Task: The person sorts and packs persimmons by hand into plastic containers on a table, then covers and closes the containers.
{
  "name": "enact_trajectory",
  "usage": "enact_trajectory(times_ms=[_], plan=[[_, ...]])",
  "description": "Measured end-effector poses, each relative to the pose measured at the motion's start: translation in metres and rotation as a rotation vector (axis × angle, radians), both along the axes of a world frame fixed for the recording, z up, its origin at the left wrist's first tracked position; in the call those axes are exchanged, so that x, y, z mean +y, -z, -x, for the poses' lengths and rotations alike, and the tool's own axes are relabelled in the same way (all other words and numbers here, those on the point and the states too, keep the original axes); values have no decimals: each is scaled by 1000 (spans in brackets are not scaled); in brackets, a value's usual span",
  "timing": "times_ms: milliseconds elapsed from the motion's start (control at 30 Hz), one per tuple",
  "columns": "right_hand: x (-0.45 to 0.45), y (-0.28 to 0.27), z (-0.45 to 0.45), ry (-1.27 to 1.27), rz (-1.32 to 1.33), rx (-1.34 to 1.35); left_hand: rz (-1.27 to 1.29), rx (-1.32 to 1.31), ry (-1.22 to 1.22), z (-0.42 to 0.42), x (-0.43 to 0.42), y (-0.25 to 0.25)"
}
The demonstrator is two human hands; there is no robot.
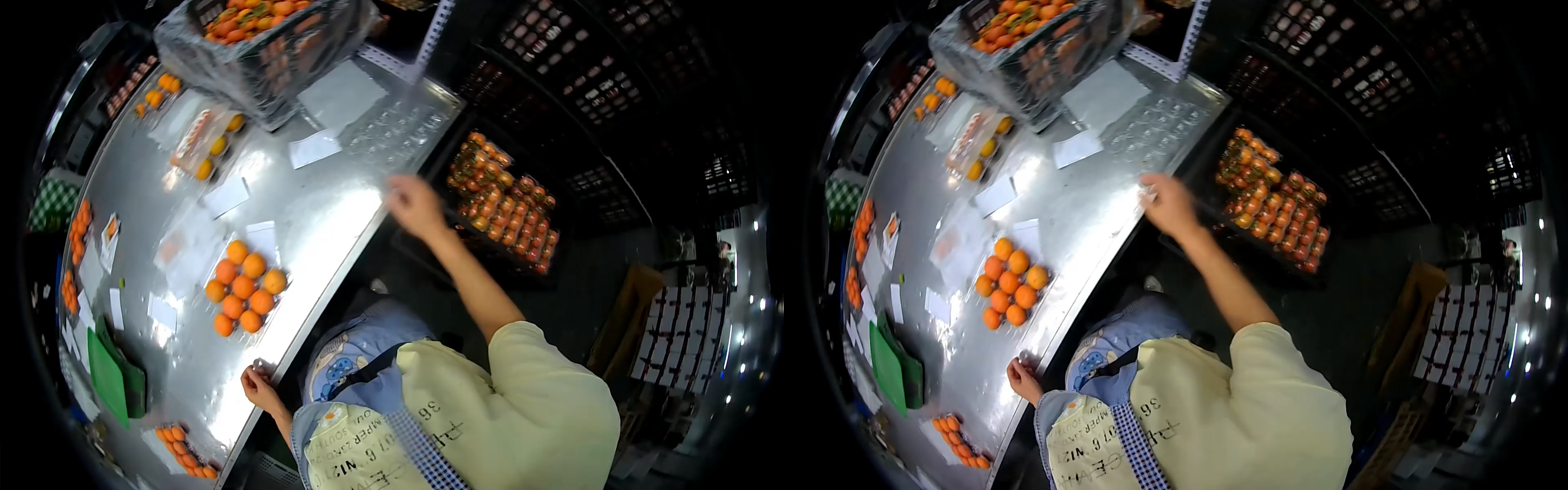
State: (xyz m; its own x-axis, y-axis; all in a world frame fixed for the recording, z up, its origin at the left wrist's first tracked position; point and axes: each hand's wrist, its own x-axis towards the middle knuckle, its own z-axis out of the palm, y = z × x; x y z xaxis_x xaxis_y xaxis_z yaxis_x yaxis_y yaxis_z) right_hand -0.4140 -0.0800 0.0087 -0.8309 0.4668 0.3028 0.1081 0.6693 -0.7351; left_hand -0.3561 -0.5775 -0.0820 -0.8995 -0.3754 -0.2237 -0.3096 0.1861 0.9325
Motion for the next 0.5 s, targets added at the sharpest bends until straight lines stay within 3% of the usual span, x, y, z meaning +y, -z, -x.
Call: enact_trajectory(times_ms=[33, 67, 167, 233, 267, 300, 333, 400, 500], plan=[[44, 9, -16, 155, 41, -39, 47, 24, -41, 0, 6, -2], [88, 27, -39, 314, -107, -44, 199, 42, -69, 1, 18, -8], [173, 46, -112, 340, -518, -731, 436, 19, -58, 4, 26, -1], [196, 44, -139, 64, -583, -820, 527, -32, -79, 2, 20, 2], [217, 71, -149, -96, -694, -936, 584, -54, -92, 1, 15, 4], [227, 88, -156, -197, -831, -800, 627, -61, -134, 5, 20, 8], [228, 83, -154, -315, -816, -839, 620, -63, -152, 5, 23, 6], [252, 112, -145, -583, -868, -650, 729, -63, -196, 7, 24, 13], [252, 105, -113, -808, -791, -782, 771, -84, -257, 8, 32, 10]])
